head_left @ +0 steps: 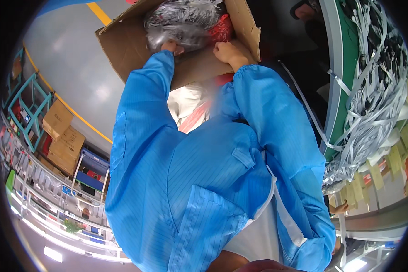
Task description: Organizing and bundling large quantities of white electrical wires on a production line and placing them into boxes.
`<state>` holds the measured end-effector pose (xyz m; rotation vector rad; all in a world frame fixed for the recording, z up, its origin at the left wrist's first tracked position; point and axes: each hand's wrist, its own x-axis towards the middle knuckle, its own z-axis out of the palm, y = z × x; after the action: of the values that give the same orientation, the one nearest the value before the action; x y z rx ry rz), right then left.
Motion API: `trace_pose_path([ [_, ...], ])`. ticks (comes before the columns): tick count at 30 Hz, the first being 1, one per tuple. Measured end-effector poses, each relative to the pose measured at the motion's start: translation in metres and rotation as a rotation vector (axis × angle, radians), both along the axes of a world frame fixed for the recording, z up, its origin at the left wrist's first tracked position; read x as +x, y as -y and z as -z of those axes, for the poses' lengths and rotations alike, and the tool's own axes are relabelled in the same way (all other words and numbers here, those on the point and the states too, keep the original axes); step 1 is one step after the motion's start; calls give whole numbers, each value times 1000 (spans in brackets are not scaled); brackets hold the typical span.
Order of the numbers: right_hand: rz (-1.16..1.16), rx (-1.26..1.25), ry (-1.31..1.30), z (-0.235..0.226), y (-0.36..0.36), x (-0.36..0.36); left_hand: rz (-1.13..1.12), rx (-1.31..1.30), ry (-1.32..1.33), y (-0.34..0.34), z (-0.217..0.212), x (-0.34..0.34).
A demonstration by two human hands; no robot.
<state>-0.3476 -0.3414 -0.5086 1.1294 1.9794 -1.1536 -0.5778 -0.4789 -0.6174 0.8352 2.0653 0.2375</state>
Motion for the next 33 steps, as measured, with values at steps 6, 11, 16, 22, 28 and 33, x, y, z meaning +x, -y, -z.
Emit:
trace_pose_path([
  [6, 94, -33, 29, -2, -10, 17, 637, -146, -210, 9, 21, 33],
  [11, 78, -37, -19, -5, -9, -3, 541, 260, -691, 39, 50, 31],
  [16, 158, -16, -39, 4, -4, 13, 287, -121, -414, 23, 84, 32],
  [22, 167, -32, -19, 2, -6, 7, 368, -400, -312, 44, 113, 4],
  [28, 148, -66, 37, 10, -7, 15, 445, -427, -309, 39, 0, 4],
  [33, 158, -82, 72, -33, -22, -2, 222, -336, -418, 5, -207, -2],
])
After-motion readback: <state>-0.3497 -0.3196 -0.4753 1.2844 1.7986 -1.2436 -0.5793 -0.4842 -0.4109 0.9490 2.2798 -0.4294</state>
